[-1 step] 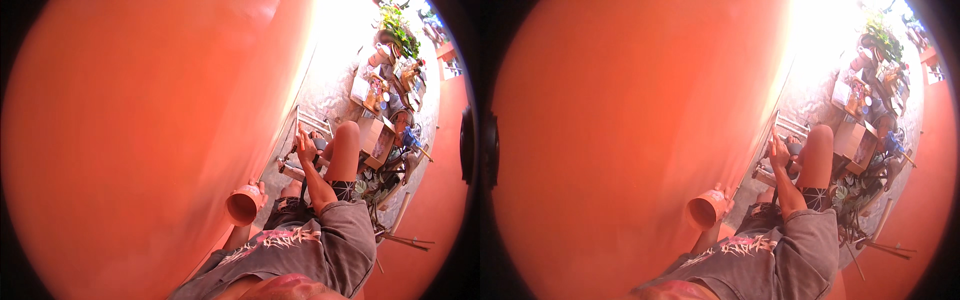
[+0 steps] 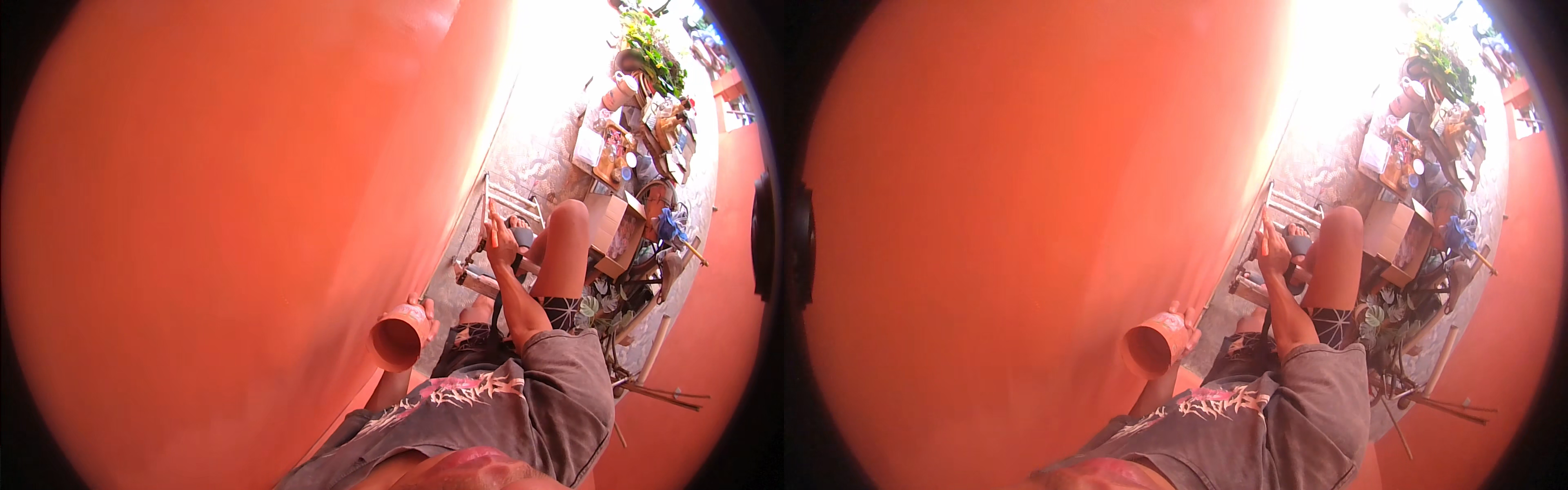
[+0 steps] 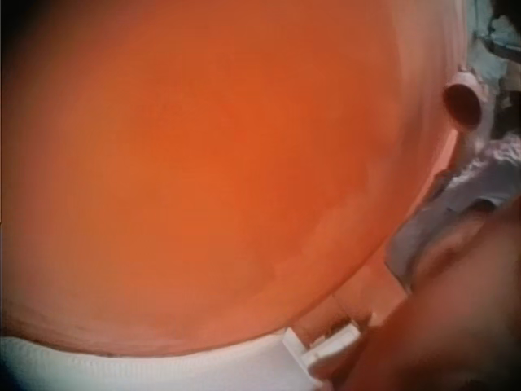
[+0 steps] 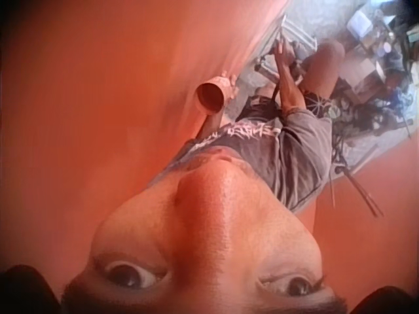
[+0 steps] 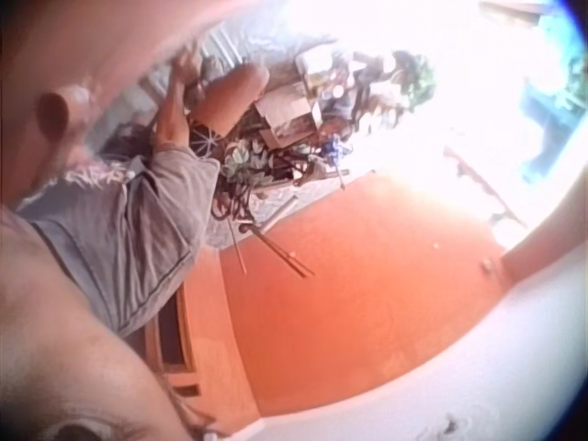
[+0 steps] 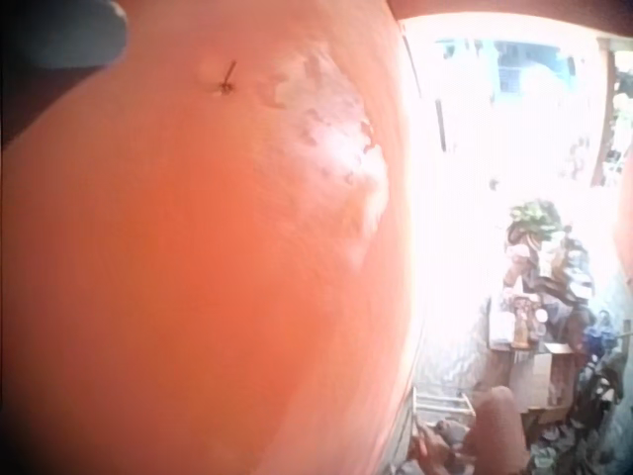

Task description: The person paints a ceiling using a paintbrush and a small container of paint. They repeatedly dip the brush into the container and apply paint to the ceiling surface in broad strokes.

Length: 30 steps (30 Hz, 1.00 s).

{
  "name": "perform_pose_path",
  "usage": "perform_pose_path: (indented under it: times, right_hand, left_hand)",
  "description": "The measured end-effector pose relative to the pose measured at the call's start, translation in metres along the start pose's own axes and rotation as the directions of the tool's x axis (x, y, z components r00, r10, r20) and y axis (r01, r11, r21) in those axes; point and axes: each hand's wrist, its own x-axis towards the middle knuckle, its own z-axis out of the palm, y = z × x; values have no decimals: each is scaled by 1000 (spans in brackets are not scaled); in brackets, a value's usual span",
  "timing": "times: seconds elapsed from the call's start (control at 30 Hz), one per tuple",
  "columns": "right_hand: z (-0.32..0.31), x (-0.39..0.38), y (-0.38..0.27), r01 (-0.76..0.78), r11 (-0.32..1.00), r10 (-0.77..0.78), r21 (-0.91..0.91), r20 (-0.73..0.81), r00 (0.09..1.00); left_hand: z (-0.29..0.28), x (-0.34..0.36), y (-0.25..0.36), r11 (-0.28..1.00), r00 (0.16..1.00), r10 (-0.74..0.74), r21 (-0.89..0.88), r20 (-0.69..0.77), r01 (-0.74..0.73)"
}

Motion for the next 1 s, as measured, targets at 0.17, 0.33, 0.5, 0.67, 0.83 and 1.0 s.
perform_pose_path:
  times: [0.17,0.33,0.5,0.67,0.83,1.0]
  right_hand:
    - [12,6,-2,34,999,-35,-16,-53,998]
    - [4,9,-19,72,995,-82,-68,-156,984]
    - [18,3,-10,-29,991,11,-130,-141,990]
    - [21,9,-11,-76,992,71,-103,-54,996]
    - [33,13,-2,-17,992,-3,-122,-157,988]
    - [19,7,-14,-34,983,17,-182,-98,995]
  left_hand:
    - [-2,-8,4,1000,996,19,11,-83,-18]
    - [-17,-23,11,1000,993,-2,17,-114,4]
    - [-31,-30,14,998,991,-59,-35,-121,55]
    - [-21,-18,13,998,994,-63,-5,-91,63]
    - [-32,-21,22,985,987,-155,-85,-39,151]
    - [-36,-38,23,990,982,-131,-73,-137,122]
